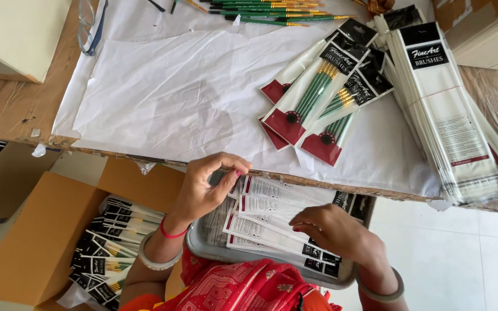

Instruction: The person packages paintbrushes by sliding them into individual plastic sleeves, then sealing the sleeves and placing the finished items into a box.

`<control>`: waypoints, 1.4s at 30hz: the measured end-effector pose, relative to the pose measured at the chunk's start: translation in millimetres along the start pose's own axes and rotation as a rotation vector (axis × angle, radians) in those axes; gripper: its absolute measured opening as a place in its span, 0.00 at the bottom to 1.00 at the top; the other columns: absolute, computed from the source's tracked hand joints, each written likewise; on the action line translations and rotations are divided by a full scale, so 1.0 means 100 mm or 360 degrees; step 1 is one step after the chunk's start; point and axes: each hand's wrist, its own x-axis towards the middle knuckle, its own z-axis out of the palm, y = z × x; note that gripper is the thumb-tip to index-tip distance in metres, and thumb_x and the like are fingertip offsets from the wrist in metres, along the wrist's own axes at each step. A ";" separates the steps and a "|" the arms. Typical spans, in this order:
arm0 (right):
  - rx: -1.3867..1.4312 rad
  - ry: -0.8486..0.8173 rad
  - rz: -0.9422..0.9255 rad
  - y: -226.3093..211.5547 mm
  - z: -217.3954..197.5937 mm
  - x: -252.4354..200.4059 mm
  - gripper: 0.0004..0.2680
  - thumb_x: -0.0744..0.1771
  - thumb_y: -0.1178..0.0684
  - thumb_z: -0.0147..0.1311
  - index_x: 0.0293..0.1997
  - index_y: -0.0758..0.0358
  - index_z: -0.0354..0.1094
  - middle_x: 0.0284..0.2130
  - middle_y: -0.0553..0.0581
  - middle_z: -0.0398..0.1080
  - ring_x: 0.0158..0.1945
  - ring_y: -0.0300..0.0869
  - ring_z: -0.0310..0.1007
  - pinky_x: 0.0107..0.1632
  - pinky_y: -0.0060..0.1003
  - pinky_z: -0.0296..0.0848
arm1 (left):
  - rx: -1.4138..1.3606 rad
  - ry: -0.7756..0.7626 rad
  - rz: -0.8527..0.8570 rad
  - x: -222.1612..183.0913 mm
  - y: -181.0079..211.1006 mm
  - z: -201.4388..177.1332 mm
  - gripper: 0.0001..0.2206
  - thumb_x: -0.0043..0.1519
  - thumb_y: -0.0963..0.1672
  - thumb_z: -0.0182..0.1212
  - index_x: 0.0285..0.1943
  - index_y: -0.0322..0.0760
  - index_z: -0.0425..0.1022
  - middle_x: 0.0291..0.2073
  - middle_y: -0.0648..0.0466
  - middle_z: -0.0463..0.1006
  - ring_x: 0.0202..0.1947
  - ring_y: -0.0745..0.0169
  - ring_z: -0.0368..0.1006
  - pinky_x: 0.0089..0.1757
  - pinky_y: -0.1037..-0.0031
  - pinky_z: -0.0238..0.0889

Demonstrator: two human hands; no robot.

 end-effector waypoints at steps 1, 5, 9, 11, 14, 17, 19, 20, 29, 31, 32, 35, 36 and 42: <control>-0.0203 -0.0159 0.0219 0.20 0.17 0.10 0.09 0.64 0.53 0.60 0.45 0.63 0.76 0.40 0.60 0.79 0.42 0.53 0.80 0.44 0.45 0.78 | 0.0035 0.0023 -0.0018 0.06 -0.07 0.01 0.05 0.65 0.35 0.57 0.46 0.30 0.77 0.44 0.49 0.84 0.45 0.64 0.80 0.48 0.73 0.74; -0.1048 0.0501 0.0081 1.49 0.88 0.11 0.14 0.64 0.49 0.59 0.50 0.68 0.72 0.42 0.67 0.75 0.45 0.58 0.75 0.48 0.52 0.72 | 0.0115 0.0083 -0.0045 0.24 -0.36 0.10 0.05 0.66 0.36 0.56 0.46 0.28 0.76 0.43 0.49 0.84 0.42 0.66 0.79 0.47 0.75 0.73; -0.1309 0.0786 -0.0161 2.15 1.11 0.09 0.17 0.64 0.43 0.58 0.49 0.68 0.71 0.44 0.65 0.73 0.52 0.57 0.73 0.56 0.53 0.70 | 0.0146 0.0145 -0.0085 0.25 -0.42 0.12 0.04 0.67 0.37 0.57 0.46 0.28 0.77 0.41 0.50 0.84 0.39 0.68 0.79 0.45 0.76 0.73; -0.1376 0.0385 0.0175 2.29 1.15 0.07 0.20 0.66 0.38 0.60 0.48 0.72 0.70 0.45 0.66 0.72 0.52 0.54 0.72 0.59 0.49 0.70 | 0.0125 0.0156 -0.0132 0.24 -0.41 0.12 0.04 0.67 0.37 0.57 0.45 0.28 0.77 0.41 0.51 0.84 0.39 0.70 0.79 0.44 0.77 0.73; -0.1256 -0.0070 0.0400 2.19 1.06 0.13 0.13 0.71 0.45 0.55 0.60 0.55 0.70 0.40 0.58 0.75 0.42 0.49 0.76 0.52 0.50 0.73 | 0.0114 0.0149 -0.0141 0.22 -0.43 0.11 0.04 0.67 0.37 0.58 0.45 0.28 0.77 0.42 0.51 0.85 0.40 0.70 0.79 0.45 0.77 0.73; -0.1101 0.0396 0.0033 1.28 0.84 0.17 0.10 0.65 0.54 0.55 0.48 0.63 0.71 0.35 0.58 0.76 0.33 0.48 0.77 0.40 0.44 0.78 | 0.0041 0.0190 -0.0092 0.12 -0.42 0.04 0.05 0.67 0.38 0.58 0.47 0.29 0.78 0.43 0.49 0.84 0.42 0.67 0.79 0.47 0.75 0.73; -0.0816 0.0273 0.0275 0.72 0.66 0.03 0.09 0.63 0.58 0.56 0.46 0.64 0.71 0.33 0.56 0.77 0.30 0.48 0.77 0.37 0.44 0.78 | -0.0112 0.0302 0.0014 0.00 -0.43 -0.05 0.06 0.68 0.39 0.59 0.50 0.29 0.77 0.45 0.49 0.84 0.45 0.65 0.80 0.49 0.73 0.74; -0.0524 0.0145 0.0513 0.45 0.57 -0.05 0.09 0.62 0.61 0.58 0.44 0.64 0.71 0.30 0.53 0.78 0.27 0.47 0.77 0.34 0.44 0.77 | -0.0266 0.0412 0.0115 -0.06 -0.45 -0.10 0.08 0.69 0.41 0.60 0.53 0.30 0.76 0.47 0.49 0.83 0.48 0.63 0.80 0.51 0.72 0.75; 0.1346 0.0838 0.0354 0.65 1.26 -0.16 0.14 0.61 0.61 0.69 0.48 0.71 0.72 0.37 0.59 0.80 0.39 0.42 0.81 0.42 0.37 0.81 | -0.0235 -0.0207 0.0369 0.09 0.31 0.52 0.28 0.60 0.49 0.71 0.64 0.28 0.72 0.57 0.42 0.79 0.54 0.56 0.79 0.55 0.66 0.74; 0.1349 0.0809 0.0374 0.58 1.24 -0.07 0.16 0.60 0.60 0.69 0.51 0.68 0.70 0.39 0.58 0.79 0.42 0.41 0.80 0.44 0.36 0.80 | -0.0180 -0.0116 0.0292 0.06 0.21 0.65 0.20 0.64 0.46 0.68 0.61 0.29 0.75 0.53 0.44 0.82 0.51 0.58 0.82 0.51 0.69 0.77; 0.1363 0.0782 0.0411 0.55 1.24 -0.04 0.18 0.60 0.60 0.69 0.53 0.66 0.69 0.41 0.58 0.78 0.44 0.40 0.79 0.46 0.35 0.79 | -0.0131 -0.0034 0.0198 0.05 0.15 0.72 0.12 0.68 0.43 0.65 0.58 0.31 0.79 0.49 0.46 0.85 0.48 0.60 0.84 0.48 0.72 0.79; 0.0975 0.1350 -0.0158 -0.01 0.52 -0.08 0.22 0.62 0.57 0.68 0.62 0.64 0.63 0.54 0.57 0.72 0.59 0.40 0.72 0.62 0.35 0.71 | -0.0050 -0.0067 0.0020 0.06 0.06 0.76 0.08 0.67 0.40 0.62 0.53 0.30 0.81 0.44 0.46 0.87 0.44 0.60 0.85 0.45 0.73 0.78; 0.0970 0.1352 -0.0164 -0.01 0.40 -0.15 0.22 0.62 0.57 0.68 0.62 0.64 0.63 0.54 0.57 0.72 0.59 0.40 0.72 0.62 0.35 0.71 | -0.0051 -0.0066 0.0028 0.08 0.07 0.77 0.08 0.67 0.40 0.62 0.53 0.30 0.81 0.44 0.46 0.87 0.44 0.60 0.85 0.45 0.73 0.78; -0.0681 0.1317 -0.0426 -0.60 -0.24 -0.08 0.09 0.63 0.60 0.67 0.45 0.61 0.75 0.45 0.50 0.76 0.49 0.38 0.77 0.51 0.34 0.74 | -0.0137 -0.0101 -0.0119 0.12 0.20 0.88 0.08 0.68 0.39 0.61 0.52 0.26 0.78 0.41 0.45 0.87 0.42 0.61 0.85 0.43 0.75 0.77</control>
